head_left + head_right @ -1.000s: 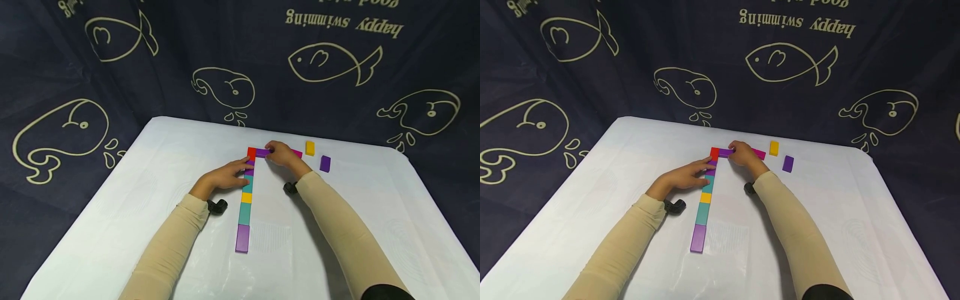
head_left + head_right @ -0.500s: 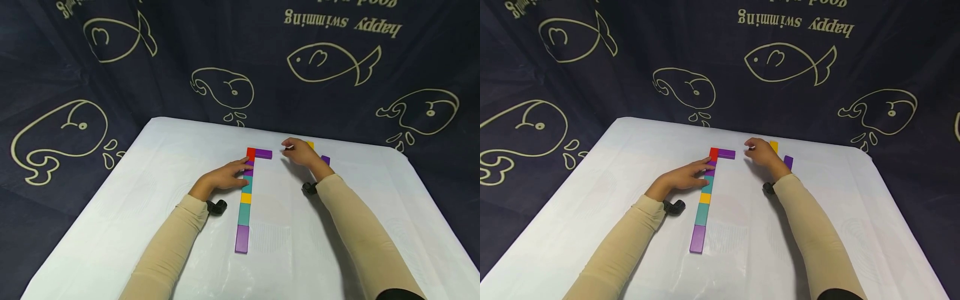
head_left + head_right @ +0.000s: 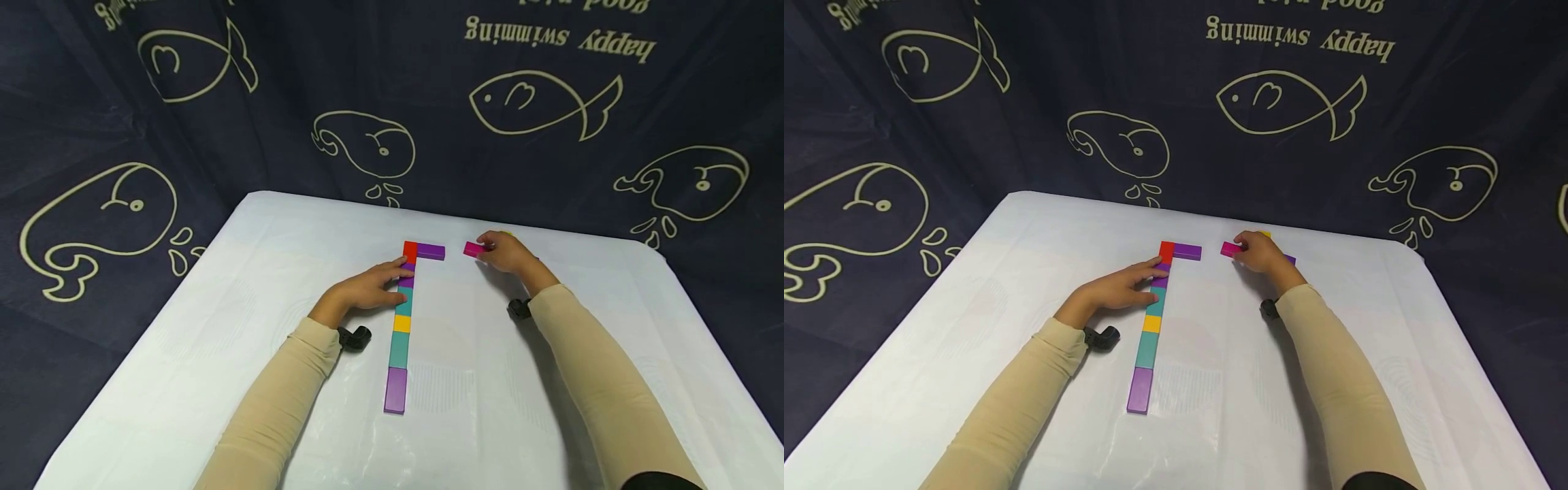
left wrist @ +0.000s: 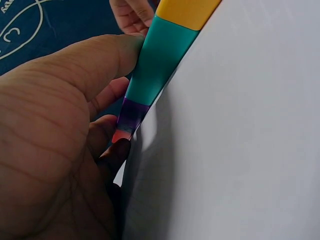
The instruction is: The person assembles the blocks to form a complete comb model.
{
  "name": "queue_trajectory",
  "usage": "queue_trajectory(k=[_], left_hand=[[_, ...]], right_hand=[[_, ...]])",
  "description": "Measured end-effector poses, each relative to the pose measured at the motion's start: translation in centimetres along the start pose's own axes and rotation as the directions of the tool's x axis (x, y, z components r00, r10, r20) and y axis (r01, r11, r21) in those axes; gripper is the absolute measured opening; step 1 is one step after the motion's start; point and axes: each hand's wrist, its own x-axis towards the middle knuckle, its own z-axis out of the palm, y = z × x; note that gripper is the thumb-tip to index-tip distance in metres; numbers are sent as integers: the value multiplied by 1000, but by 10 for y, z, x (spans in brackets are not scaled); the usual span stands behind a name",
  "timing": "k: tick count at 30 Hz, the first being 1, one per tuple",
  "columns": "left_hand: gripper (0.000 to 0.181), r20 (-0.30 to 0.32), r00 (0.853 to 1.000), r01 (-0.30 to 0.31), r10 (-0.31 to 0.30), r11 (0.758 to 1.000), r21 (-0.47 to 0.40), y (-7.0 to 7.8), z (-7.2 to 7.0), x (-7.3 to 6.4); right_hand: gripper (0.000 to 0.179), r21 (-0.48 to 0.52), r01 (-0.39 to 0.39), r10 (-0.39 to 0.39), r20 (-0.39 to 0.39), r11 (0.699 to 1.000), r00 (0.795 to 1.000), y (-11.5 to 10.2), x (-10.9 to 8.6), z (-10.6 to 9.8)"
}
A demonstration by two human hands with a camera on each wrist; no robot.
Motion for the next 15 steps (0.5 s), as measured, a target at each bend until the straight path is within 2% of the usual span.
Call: queue_trajectory(k=[5,15], left_hand=[[59,0,1000,-3,3,1000,1,1,0,0],[60,2,1000,-13,13,1000,-2,3,-1,-2]], right_hand=[[42,-25,-1,2,19,1000,1000,4,0,1],[31,-34,9,-10,-11,999,1000,6,5,5]])
